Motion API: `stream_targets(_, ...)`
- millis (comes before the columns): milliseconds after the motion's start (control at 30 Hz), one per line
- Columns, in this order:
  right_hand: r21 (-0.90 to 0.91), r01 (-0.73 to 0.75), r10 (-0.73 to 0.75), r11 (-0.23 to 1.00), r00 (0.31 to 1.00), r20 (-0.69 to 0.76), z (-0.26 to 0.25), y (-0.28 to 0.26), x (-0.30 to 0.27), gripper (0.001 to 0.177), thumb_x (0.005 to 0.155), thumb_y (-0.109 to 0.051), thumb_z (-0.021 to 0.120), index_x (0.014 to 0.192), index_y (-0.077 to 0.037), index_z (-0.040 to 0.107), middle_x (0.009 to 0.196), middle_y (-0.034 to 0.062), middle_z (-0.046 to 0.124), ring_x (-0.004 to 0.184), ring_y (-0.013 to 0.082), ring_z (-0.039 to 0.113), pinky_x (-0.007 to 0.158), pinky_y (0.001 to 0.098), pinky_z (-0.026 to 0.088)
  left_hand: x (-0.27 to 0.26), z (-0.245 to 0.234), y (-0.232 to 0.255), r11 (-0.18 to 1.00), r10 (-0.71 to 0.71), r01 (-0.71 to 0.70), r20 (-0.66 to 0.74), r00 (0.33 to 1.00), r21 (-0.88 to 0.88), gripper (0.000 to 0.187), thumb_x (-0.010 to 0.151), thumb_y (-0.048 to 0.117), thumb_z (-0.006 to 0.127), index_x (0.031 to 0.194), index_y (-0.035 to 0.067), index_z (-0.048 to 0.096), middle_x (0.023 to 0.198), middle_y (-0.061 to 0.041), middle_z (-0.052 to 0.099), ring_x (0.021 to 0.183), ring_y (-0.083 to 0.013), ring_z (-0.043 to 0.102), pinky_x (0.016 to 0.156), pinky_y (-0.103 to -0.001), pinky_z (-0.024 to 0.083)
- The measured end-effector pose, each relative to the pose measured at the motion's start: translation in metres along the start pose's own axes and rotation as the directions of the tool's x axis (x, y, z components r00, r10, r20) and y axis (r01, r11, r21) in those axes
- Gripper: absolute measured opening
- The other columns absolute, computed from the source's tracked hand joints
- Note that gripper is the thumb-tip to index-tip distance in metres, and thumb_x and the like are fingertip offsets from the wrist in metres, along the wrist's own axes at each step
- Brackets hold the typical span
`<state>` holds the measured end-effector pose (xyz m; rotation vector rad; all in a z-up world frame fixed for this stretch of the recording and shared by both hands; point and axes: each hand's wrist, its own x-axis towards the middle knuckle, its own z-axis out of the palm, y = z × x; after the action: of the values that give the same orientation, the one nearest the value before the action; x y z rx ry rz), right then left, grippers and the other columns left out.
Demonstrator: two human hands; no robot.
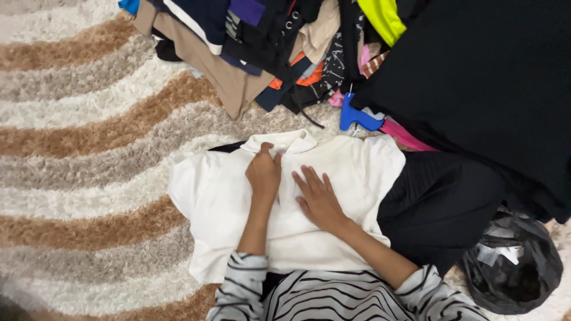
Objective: The person is sitting on the floor, picking up various shirts from a pile, unfolding them, and using a tagging gun to attach price tags to the collars.
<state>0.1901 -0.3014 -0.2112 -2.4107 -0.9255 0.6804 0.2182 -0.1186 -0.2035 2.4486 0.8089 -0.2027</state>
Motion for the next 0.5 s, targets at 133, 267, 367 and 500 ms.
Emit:
stream_targets(133, -0.064, -0.041, 0.045, 0.997, 0.997, 0.061, -0.006, 0.007, -0.004, 0.056, 0.107, -0.032, 0.042, 0.162, -0.031, 0.029, 0.168, 0.0145, 0.020, 0.156, 0.0353, 0.016, 0.122, 0.0627, 0.011, 0.039, 0.043, -0.026, 0.976, 0.129, -0.122, -0.030, 0.991, 0.180, 0.058, 0.079, 0.047, 0.082, 0.120, 0.012, 0.062, 0.093, -0.015, 0.072, 0.092, -0.0384, 0.073, 0.084, -0.050, 0.054)
stream_targets(267, -0.055, -0.050, 0.054, 0.997, 0.997, 0.058, -0.010, 0.012, 0.000, 0.052, 0.108, -0.040, 0.039, 0.160, -0.040, 0.031, 0.168, 0.0133, 0.020, 0.156, 0.0342, 0.014, 0.123, 0.0600, 0.008, 0.048, 0.061, -0.041, 0.946, 0.153, -0.139, -0.025, 0.988, 0.294, 0.043, 0.079, 0.039, 0.083, 0.112, 0.018, 0.066, 0.091, -0.007, 0.071, 0.089, -0.0335, 0.072, 0.083, -0.046, 0.050)
stream_targets(367, -0.083, -0.049, 0.056, 0.995, 0.996, 0.076, -0.014, 0.011, 0.003, 0.053, 0.108, -0.044, 0.036, 0.161, -0.041, 0.028, 0.169, 0.0132, 0.017, 0.157, 0.0333, 0.011, 0.123, 0.0591, 0.004, 0.039, 0.057, -0.036, 0.937, 0.190, -0.152, -0.092, 0.978, 0.313, 0.033, 0.082, 0.035, 0.081, 0.108, 0.019, 0.068, 0.088, -0.005, 0.071, 0.085, -0.0300, 0.072, 0.080, -0.042, 0.050)
stream_targets(500, -0.075, -0.006, 0.011, 0.997, 0.998, 0.064, -0.026, 0.009, -0.001, 0.057, 0.108, -0.043, 0.038, 0.163, -0.032, 0.025, 0.168, 0.0169, 0.021, 0.156, 0.0343, 0.016, 0.124, 0.0593, 0.007, 0.021, 0.041, -0.018, 0.939, 0.264, -0.193, -0.236, 0.935, 0.286, 0.022, 0.088, 0.021, 0.075, 0.109, 0.016, 0.070, 0.092, -0.006, 0.070, 0.089, -0.0290, 0.070, 0.081, -0.040, 0.048)
